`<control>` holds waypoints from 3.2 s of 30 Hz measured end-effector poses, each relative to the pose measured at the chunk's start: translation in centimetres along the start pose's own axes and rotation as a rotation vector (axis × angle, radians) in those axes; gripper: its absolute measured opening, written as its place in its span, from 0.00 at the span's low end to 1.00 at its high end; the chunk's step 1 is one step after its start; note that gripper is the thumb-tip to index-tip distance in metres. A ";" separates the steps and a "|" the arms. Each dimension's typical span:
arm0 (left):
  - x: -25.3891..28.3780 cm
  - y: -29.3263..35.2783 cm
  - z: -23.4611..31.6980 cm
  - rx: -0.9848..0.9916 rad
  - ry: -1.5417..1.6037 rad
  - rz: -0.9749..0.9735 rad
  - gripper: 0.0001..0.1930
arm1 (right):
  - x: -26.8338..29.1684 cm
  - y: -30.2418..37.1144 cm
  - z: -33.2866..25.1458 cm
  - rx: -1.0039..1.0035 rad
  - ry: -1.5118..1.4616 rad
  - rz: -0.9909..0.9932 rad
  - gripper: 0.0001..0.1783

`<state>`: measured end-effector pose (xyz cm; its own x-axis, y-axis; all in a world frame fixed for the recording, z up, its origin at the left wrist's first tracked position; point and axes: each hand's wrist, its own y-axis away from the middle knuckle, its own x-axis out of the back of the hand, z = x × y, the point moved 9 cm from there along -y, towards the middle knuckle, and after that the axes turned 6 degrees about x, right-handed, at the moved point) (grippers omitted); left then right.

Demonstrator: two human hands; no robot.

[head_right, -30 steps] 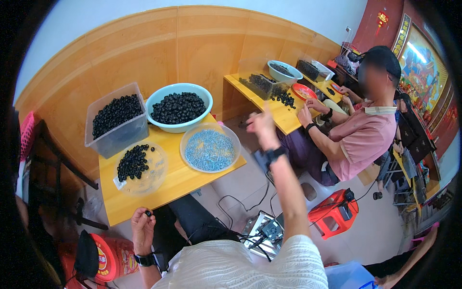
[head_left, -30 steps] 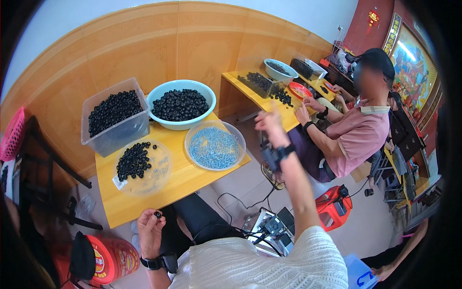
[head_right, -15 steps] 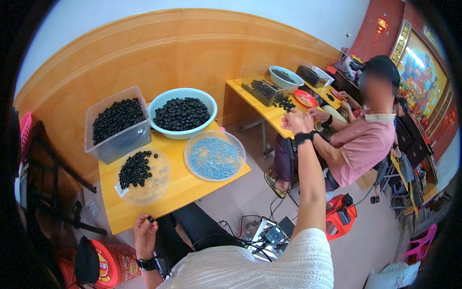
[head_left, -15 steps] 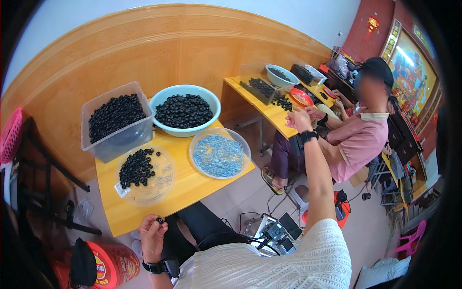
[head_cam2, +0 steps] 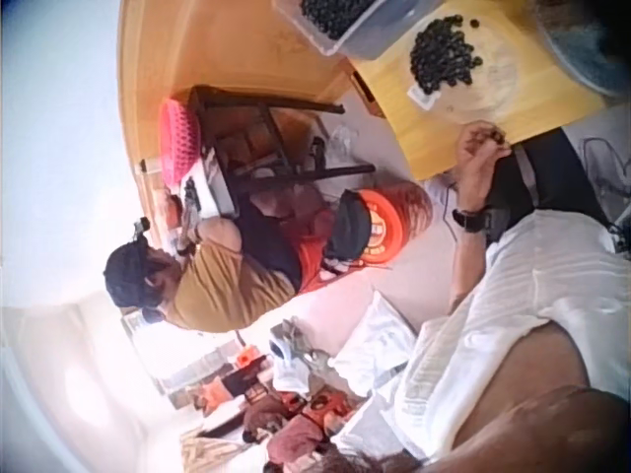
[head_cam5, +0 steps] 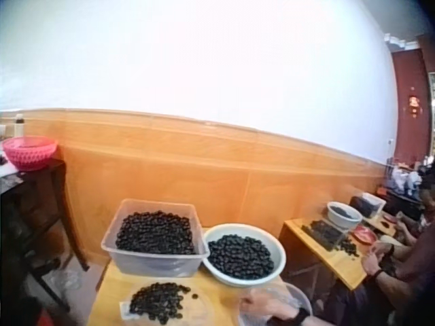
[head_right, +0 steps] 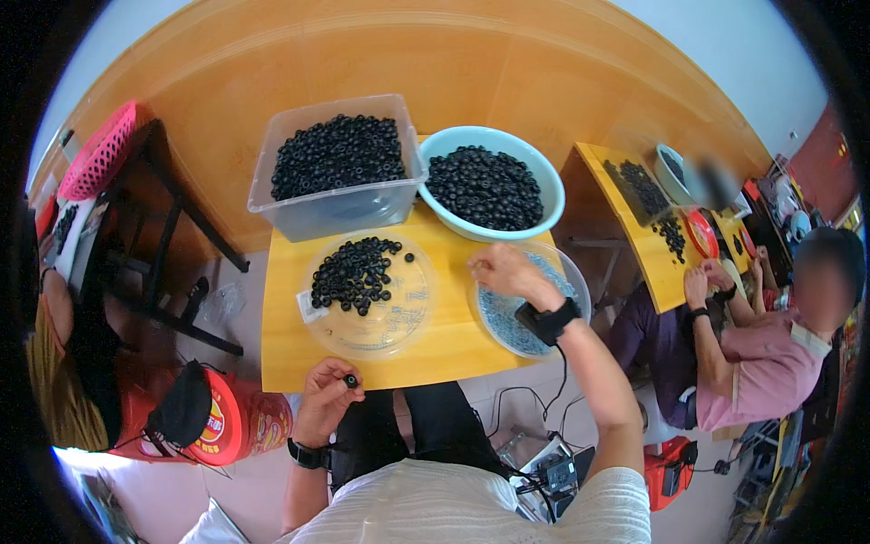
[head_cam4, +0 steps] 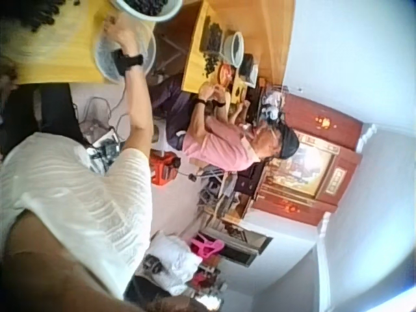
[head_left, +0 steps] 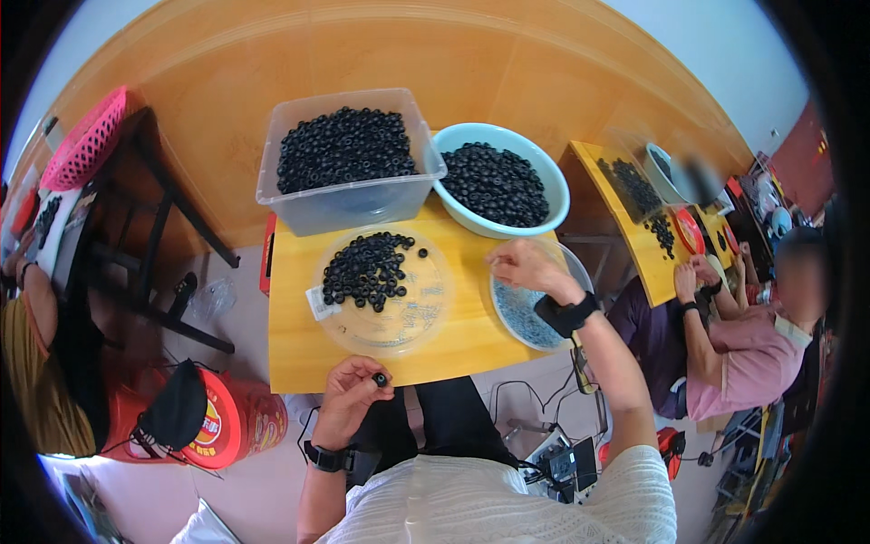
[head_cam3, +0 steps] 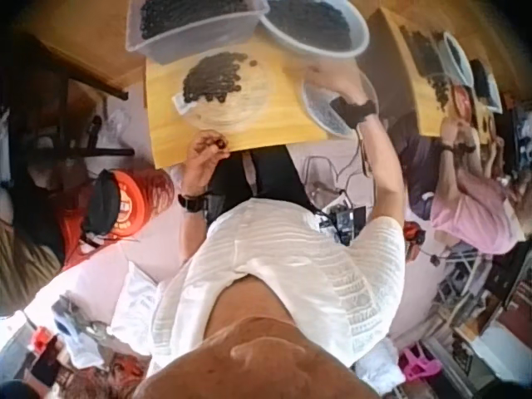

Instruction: Sorting and assembling small black rubber or plastic components at a workshop table.

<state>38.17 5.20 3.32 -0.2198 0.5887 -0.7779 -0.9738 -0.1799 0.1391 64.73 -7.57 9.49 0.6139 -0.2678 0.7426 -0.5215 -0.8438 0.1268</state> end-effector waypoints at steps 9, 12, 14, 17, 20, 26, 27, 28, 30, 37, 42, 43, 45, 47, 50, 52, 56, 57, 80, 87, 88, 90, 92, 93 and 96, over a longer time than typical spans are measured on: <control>2.9 -0.7 -0.1 -0.011 0.049 0.039 0.09 | -5.3 -8.4 -2.3 0.102 0.296 0.103 0.13; 3.2 -0.7 0.3 -0.010 0.072 0.045 0.09 | -5.5 -7.8 -2.2 0.133 0.361 0.127 0.12; 3.6 -0.9 0.2 -0.001 0.064 0.064 0.09 | -5.9 -7.3 -2.4 0.128 0.354 0.120 0.11; 3.5 -1.1 -0.1 0.023 0.050 0.071 0.09 | -6.7 -6.7 -3.3 0.170 0.417 0.132 0.08; 3.1 -1.2 -0.4 0.041 0.042 0.050 0.09 | -7.5 -6.6 -3.1 0.172 0.635 0.161 0.04; 3.0 -0.5 -0.5 0.023 0.028 0.053 0.09 | -9.1 -6.4 -2.8 0.187 0.645 0.151 0.04; 3.1 -0.4 -0.4 0.010 0.032 0.052 0.09 | -8.8 -6.0 -3.1 0.185 0.647 0.153 0.04; 3.0 -0.4 -0.4 0.011 0.032 0.049 0.09 | -8.0 -5.4 -3.6 0.200 0.553 0.212 0.06; 2.9 -0.2 -0.4 0.022 0.031 0.062 0.09 | -6.5 -4.3 -4.1 0.219 0.454 0.266 0.08; 3.1 0.0 -0.5 0.014 0.058 0.065 0.09 | 3.1 2.2 -0.3 -0.086 0.458 0.416 0.07; 1.4 -0.8 -1.2 0.076 0.000 0.070 0.08 | 3.0 6.6 4.7 -0.315 0.459 0.332 0.07; 1.0 -0.9 -1.4 0.088 -0.003 0.046 0.08 | 2.8 7.2 5.8 -0.347 0.475 0.324 0.08; 1.6 -0.5 -1.4 0.055 -0.031 0.077 0.08 | 1.4 6.7 6.4 -0.333 0.437 0.293 0.15; 1.0 -0.4 -1.3 0.058 -0.020 0.033 0.08 | 0.0 5.4 3.9 -0.117 0.432 0.300 0.26; 1.0 0.2 -0.9 0.012 -0.033 0.086 0.08 | -2.7 3.7 3.0 -0.088 0.396 0.165 0.28; 1.2 -0.1 -0.8 -0.013 -0.034 0.112 0.08 | -2.8 3.7 3.9 -0.094 0.409 0.172 0.26; 0.6 0.0 -1.3 -0.028 -0.028 0.082 0.08 | -2.2 4.3 4.7 -0.155 0.289 0.170 0.18; 0.4 0.0 -1.4 -0.017 -0.024 0.074 0.08 | -1.8 4.5 5.0 -0.136 0.286 0.226 0.13; -0.1 1.2 -2.0 0.010 -0.064 0.065 0.08 | -0.2 8.1 8.6 -0.139 0.223 0.258 0.16; 0.8 2.0 -1.8 -0.007 -0.041 0.069 0.07 | 3.5 8.6 10.0 -0.123 0.077 0.585 0.10; 0.9 2.1 -1.9 0.014 -0.032 0.088 0.08 | 3.8 8.7 9.8 -0.127 0.076 0.601 0.10; 0.9 2.0 -2.0 0.025 -0.025 0.096 0.08 | 4.5 9.2 7.3 -0.079 0.235 0.619 0.09; 0.4 1.5 -2.4 0.065 0.004 0.047 0.09 | 4.2 9.3 4.4 -0.011 0.326 0.604 0.09; 0.7 1.5 -2.2 0.050 0.007 0.067 0.09 | 3.9 9.1 3.6 -0.054 0.356 0.590 0.10; 0.6 1.4 -2.4 0.066 0.022 0.037 0.08 | 2.0 7.6 1.1 -0.061 0.340 0.533 0.10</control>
<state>36.86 3.36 1.56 -0.2550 0.5650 -0.7847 -0.9669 -0.1482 0.2075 62.65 -15.08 11.19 0.0428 -0.4729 0.8801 -0.7425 -0.6044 -0.2887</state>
